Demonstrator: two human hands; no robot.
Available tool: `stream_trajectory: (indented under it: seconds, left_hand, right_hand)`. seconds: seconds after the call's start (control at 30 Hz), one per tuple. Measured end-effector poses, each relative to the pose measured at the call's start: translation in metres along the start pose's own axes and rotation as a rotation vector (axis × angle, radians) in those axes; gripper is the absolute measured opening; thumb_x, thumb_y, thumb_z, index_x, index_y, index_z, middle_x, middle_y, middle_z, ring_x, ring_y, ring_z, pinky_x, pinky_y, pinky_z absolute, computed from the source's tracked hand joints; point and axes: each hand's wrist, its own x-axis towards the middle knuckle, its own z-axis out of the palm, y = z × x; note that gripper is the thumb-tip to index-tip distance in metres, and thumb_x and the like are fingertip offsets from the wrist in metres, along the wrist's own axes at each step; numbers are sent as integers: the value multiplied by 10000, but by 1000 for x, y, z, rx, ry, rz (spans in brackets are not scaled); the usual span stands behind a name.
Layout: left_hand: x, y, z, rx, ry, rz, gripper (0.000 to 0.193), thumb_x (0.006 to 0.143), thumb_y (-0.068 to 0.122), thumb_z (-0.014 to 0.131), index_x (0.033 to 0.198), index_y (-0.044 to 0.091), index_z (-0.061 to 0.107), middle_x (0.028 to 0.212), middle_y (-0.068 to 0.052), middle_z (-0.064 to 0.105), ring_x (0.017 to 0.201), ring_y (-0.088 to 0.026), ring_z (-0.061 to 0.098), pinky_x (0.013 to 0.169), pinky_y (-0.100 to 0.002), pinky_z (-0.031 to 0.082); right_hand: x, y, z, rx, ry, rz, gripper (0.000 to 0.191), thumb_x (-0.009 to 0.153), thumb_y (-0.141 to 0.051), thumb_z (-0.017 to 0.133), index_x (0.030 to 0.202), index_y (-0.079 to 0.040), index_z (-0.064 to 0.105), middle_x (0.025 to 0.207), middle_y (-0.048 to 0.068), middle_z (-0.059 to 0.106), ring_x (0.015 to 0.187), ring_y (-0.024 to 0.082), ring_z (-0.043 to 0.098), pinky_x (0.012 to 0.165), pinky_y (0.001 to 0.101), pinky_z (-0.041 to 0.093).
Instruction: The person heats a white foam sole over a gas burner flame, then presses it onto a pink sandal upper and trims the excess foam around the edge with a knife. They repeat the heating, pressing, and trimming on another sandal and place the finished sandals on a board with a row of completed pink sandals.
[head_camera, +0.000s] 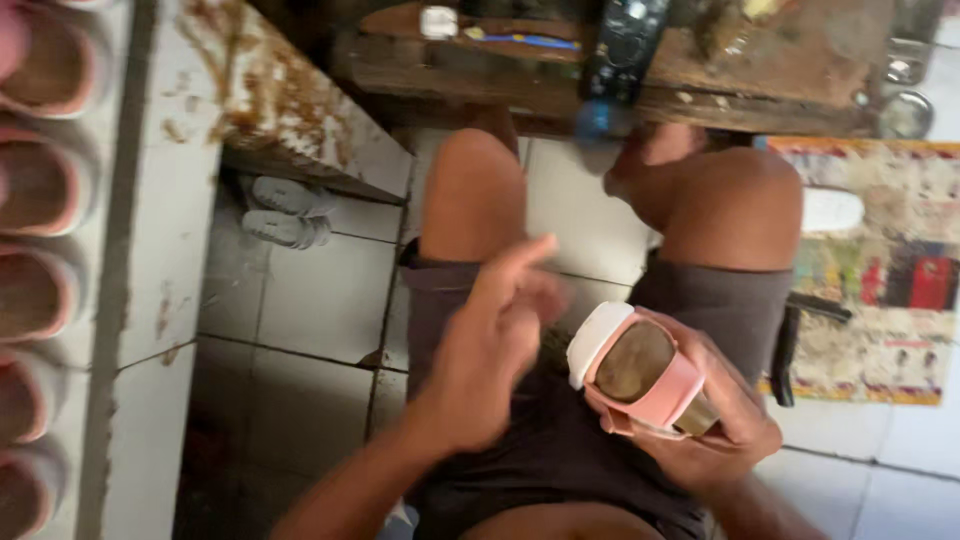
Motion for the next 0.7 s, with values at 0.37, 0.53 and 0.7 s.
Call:
stream_trajectory:
  seconds: [0.37, 0.53, 0.7]
  left_hand:
    - [-7, -13, 6, -653, -542, -469, 767, 934, 63, 728, 1623, -14, 401, 1348, -144, 639, 1234, -203, 600, 1070, -352, 496]
    - [-12, -29, 24, -851, -463, -415, 813, 886, -9, 775, 1601, -51, 390, 1478, -126, 572, 1358, -196, 551, 1122, -388, 483]
    - [-41, -50, 58, -1039, -604, -289, 917, 894, 57, 790, 1627, 116, 243, 1482, -85, 512, 1346, -179, 515, 1128, -361, 422]
  right_hand:
    - [11, 35, -67, -382, -360, -885, 378, 872, -245, 808, 1209, -250, 635, 1237, 112, 651, 1203, 287, 596, 1101, 587, 280]
    - [-20, 43, -72, 321, -13, 201, 690, 829, -297, 848, 1391, -68, 517, 1298, 126, 521, 1228, 215, 533, 1092, 388, 429]
    - [-63, 75, -74, 915, -136, 338, 459, 869, -83, 832, 1268, 2, 622, 1156, 132, 598, 1110, 234, 613, 974, 362, 508]
